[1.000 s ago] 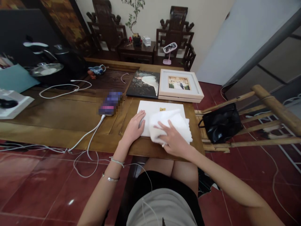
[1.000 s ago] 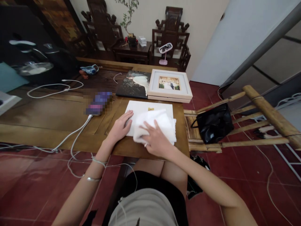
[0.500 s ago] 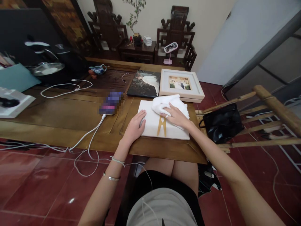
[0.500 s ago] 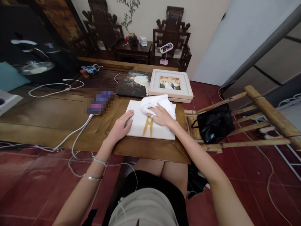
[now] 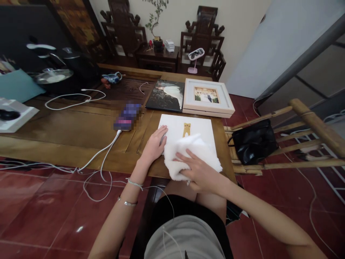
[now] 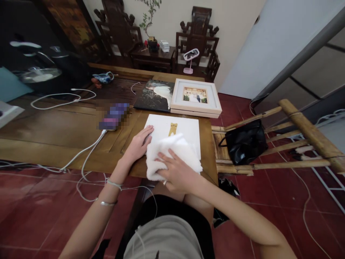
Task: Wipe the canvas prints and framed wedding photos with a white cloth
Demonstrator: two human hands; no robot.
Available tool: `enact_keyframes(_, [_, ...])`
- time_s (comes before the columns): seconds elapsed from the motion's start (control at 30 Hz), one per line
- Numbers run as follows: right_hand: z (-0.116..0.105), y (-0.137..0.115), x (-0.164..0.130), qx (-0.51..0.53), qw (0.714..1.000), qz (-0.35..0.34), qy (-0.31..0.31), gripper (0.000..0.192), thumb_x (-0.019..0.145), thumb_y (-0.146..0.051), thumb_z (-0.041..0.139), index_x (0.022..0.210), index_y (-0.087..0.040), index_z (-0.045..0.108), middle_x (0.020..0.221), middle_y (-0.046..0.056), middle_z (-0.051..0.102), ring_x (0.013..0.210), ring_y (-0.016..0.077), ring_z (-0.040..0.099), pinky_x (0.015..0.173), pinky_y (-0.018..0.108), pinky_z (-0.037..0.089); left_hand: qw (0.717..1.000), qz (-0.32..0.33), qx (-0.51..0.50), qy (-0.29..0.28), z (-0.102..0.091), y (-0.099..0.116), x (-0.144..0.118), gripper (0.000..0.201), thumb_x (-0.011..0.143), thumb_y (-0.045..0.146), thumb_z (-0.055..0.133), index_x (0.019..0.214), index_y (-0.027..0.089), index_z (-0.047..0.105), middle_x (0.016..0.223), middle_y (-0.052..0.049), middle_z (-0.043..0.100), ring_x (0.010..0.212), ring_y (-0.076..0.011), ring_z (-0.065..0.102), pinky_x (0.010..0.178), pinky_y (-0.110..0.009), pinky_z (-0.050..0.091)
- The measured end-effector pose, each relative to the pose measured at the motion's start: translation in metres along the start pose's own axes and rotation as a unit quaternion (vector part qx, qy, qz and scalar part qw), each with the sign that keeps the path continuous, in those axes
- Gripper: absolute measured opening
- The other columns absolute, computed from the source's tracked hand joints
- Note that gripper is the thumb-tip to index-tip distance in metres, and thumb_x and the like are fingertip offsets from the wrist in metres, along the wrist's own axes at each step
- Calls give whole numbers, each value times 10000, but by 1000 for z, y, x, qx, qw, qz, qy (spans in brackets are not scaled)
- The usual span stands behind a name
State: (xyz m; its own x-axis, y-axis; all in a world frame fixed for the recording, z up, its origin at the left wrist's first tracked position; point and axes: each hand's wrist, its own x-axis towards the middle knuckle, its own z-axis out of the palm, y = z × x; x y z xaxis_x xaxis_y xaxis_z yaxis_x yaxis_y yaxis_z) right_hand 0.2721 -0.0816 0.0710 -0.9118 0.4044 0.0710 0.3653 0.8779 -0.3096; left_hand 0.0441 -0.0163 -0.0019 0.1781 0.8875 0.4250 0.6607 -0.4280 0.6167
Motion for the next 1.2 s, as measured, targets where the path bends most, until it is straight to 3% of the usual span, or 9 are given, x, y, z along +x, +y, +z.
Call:
enact_keyframes(0.1, [-10, 23, 6, 43, 998, 25, 26, 346, 829, -115, 523, 1140, -187, 655, 1329, 107, 597, 1319, 258, 463, 1130, 491, 325, 1000, 3, 3, -1, 0, 0, 0, 383, 932, 217, 414, 1265, 118, 575, 1392, -156, 537, 1335, -257, 465, 1140, -490, 355])
enact_keyframes(0.2, [-19, 59, 23, 40, 993, 105, 38, 320, 931, -233, 470, 1211, -218, 624, 1274, 83, 636, 1311, 291, 469, 1037, 490, 429, 1000, 10, 6, 3, 0, 0, 0, 388, 929, 213, 410, 1257, 92, 576, 1379, -174, 544, 1331, -261, 470, 1138, -487, 358])
enact_keyframes(0.37, [-24, 104, 60, -14, 982, 169, 80, 360, 974, -297, 397, 1227, -158, 611, 1306, 121, 610, 1350, 321, 409, 1078, 551, 348, 1000, 10, 4, 10, -1, 1, 1, 376, 925, 219, 419, 1251, 134, 584, 1372, -142, 559, 1322, -252, 481, 1129, -494, 372])
enact_keyframes(0.47, [-16, 101, 69, -77, 982, 152, 75, 341, 916, -177, 447, 1203, -129, 624, 1381, 154, 542, 1397, 333, 326, 1121, 614, 220, 1000, 14, 2, 12, 0, -1, 0, 379, 924, 223, 418, 1255, 133, 580, 1371, -138, 561, 1323, -249, 480, 1130, -492, 371])
enact_keyframes(0.57, [-3, 76, 61, -131, 980, 139, 49, 345, 824, -120, 531, 1144, -111, 660, 1432, 206, 471, 1411, 380, 272, 1109, 672, 163, 1000, 17, 1, 13, 1, -2, 0, 380, 929, 229, 418, 1260, 129, 576, 1373, -145, 557, 1323, -253, 480, 1131, -492, 370])
enact_keyframes(0.83, [4, 1, 16, -91, 995, 31, 1, 287, 785, -207, 598, 1041, -129, 704, 1370, 213, 534, 1371, 389, 349, 1112, 633, 248, 1000, 8, 15, -7, -2, 1, 1, 382, 935, 206, 405, 1259, 87, 567, 1387, -176, 535, 1339, -258, 459, 1150, -470, 345])
enact_keyframes(0.93, [-4, 13, 16, -42, 999, 28, 17, 304, 808, -175, 554, 1081, -148, 685, 1301, 157, 606, 1343, 311, 422, 1141, 544, 276, 1000, 10, 8, -4, -2, 0, 0, 384, 928, 199, 406, 1265, 102, 564, 1391, -165, 534, 1338, -256, 460, 1147, -479, 346])
enact_keyframes(1.03, [-12, 48, 28, -11, 996, 67, 58, 321, 875, -154, 484, 1144, -199, 654, 1289, 82, 626, 1323, 231, 460, 1165, 465, 269, 1000, 12, -1, 1, -1, -2, 0, 385, 926, 204, 409, 1268, 122, 565, 1388, -151, 541, 1334, -258, 465, 1143, -485, 351])
enact_keyframes(1.2, [-16, 96, 62, -65, 986, 132, 74, 331, 942, -248, 456, 1223, -164, 610, 1384, 121, 548, 1401, 270, 334, 1153, 529, 242, 1000, 6, -16, 4, 0, 0, 0, 391, 931, 242, 420, 1260, 96, 574, 1376, -176, 545, 1334, -268, 463, 1147, -467, 340])
